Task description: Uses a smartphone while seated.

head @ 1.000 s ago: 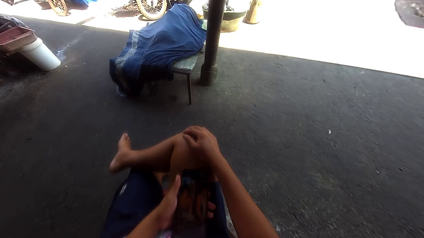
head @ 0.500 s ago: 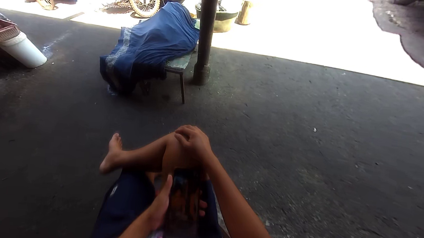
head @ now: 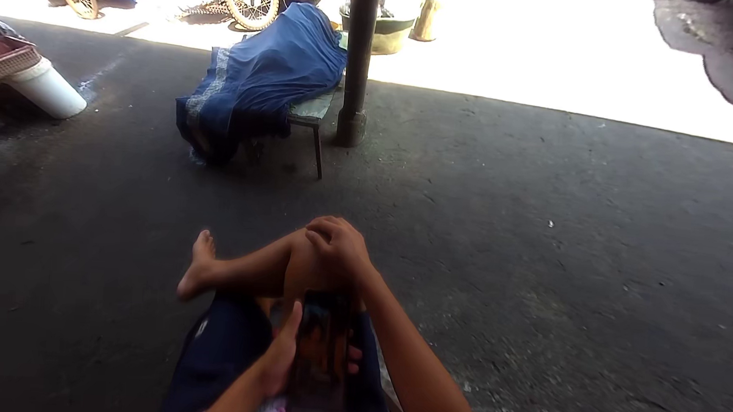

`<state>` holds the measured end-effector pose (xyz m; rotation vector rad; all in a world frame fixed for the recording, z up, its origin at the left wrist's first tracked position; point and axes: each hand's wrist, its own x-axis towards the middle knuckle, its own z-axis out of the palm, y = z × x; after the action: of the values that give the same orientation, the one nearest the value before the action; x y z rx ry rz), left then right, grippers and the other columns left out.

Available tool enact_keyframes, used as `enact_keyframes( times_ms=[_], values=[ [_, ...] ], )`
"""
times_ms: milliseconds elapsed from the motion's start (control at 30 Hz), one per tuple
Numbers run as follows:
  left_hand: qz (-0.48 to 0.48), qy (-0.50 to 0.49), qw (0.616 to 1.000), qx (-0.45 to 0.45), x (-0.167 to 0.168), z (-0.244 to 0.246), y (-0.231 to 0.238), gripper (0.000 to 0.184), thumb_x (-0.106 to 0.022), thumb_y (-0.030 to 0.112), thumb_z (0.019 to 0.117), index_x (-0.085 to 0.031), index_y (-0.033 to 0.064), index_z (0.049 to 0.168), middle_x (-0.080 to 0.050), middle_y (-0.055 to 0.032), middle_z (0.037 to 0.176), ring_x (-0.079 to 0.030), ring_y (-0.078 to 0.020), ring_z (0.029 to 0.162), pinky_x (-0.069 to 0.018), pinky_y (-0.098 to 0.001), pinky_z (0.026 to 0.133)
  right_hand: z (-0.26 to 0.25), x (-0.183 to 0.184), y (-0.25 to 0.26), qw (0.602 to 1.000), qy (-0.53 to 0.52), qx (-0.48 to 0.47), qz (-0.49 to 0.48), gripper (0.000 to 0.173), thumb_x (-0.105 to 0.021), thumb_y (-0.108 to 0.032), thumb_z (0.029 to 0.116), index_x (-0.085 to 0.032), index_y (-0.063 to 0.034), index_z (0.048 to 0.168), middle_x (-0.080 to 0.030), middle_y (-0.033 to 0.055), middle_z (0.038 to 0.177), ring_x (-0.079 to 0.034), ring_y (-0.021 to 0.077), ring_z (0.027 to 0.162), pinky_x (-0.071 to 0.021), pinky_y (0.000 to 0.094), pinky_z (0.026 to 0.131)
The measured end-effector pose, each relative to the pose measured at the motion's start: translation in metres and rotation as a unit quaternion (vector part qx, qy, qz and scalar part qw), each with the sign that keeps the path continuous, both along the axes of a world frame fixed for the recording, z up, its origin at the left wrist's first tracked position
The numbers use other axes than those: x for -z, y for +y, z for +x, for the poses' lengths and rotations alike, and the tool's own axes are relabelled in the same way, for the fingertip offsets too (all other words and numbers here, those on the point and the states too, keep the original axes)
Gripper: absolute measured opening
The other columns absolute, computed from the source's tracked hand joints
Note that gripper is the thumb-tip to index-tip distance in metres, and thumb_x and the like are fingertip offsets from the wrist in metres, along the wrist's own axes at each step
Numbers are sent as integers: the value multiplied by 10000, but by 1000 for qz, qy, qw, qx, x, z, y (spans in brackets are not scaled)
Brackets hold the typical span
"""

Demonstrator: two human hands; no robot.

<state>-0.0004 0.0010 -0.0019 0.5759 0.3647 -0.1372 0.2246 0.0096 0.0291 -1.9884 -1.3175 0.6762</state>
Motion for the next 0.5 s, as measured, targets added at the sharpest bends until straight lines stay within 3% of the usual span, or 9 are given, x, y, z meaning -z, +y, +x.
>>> enact_keyframes(
  times_ms=[233,500],
  values=[
    [6,-1,1000,4,0,0,1,951,-207,819,921,-478,58,1424,-636,-199,1339,-638,-359,1219,-534,-495,1020,1,2,1,1000,2,1,5,358,-489,-395,1055,-722,-195,1239,-649,-7,1355,-558,201,1292,-418,459,1067],
    [1,-7,1000,4,1,0,1,954,-241,827,912,-472,59,1429,-633,-197,1344,-637,-358,1221,-532,-495,1023,1,2,1,1000,1,1,5,359,-491,-397,1054,-722,-194,1238,-651,-7,1352,-560,205,1292,-416,465,1067]
  ],
)
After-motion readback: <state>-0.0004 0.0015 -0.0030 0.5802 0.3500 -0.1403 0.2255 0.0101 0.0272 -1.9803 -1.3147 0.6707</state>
